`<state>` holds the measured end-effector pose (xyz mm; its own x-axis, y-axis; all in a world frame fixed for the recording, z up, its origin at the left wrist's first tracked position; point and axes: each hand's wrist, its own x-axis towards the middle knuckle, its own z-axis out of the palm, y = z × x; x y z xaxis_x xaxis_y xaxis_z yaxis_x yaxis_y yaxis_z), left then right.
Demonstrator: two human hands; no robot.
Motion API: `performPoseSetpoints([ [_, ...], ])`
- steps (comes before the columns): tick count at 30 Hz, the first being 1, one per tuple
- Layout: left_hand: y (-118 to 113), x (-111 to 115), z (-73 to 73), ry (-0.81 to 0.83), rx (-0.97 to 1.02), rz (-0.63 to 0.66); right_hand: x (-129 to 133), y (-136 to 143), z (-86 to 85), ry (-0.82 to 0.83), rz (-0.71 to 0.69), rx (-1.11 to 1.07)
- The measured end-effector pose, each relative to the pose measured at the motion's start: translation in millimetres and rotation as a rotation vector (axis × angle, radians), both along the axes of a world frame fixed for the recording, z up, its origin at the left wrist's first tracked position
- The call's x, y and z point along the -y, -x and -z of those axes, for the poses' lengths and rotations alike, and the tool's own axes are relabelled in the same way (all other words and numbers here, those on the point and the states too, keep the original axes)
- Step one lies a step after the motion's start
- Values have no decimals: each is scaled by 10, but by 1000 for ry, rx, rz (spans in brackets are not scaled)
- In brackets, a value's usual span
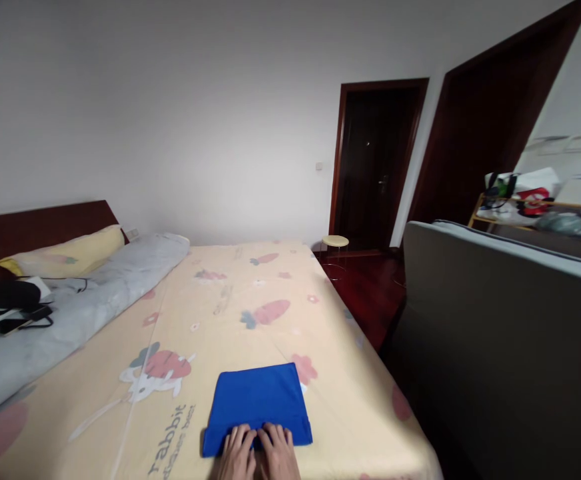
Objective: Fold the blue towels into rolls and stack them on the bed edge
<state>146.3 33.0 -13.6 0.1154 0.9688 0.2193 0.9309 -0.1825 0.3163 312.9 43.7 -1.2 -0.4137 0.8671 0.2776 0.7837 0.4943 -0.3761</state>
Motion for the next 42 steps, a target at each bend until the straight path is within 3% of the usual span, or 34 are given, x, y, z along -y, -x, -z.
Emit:
performPoseSetpoints([
  [2,66,-1,-10,47,-27,-39,-6,-55,20,39,22,15],
  [8,851,114,-80,56,-94,-102,-31,-784,124,21,216,60],
  [11,1037,185,-97,70,-120,-132,-11,-958,125,-17,217,72],
  [15,971,170,-170,120,-132,-182,-29,-876,43,-41,244,36],
  [19,905,93,-287,115,-85,-205,-81,-751,-163,-12,273,-10],
  [23,994,56,-400,74,-17,-110,-88,-744,-457,54,268,-57],
  [27,1135,49,-440,-13,179,-117,-78,-816,-627,182,254,-135],
  [30,1203,32,-424,47,379,-118,-101,-855,-600,277,299,-180],
  [32,1206,14,-423,138,407,-164,-133,-864,-526,276,322,-189],
  [35,1138,-15,-459,167,222,-333,-190,-857,-371,175,361,-172],
  [38,971,-25,-490,-6,43,-431,-217,-784,-238,13,422,-153],
  [40,783,-14,-467,-94,11,-339,-194,-655,-202,-64,370,-144],
  [42,536,8,-402,-99,7,-156,-134,-459,-213,-69,217,-109],
])
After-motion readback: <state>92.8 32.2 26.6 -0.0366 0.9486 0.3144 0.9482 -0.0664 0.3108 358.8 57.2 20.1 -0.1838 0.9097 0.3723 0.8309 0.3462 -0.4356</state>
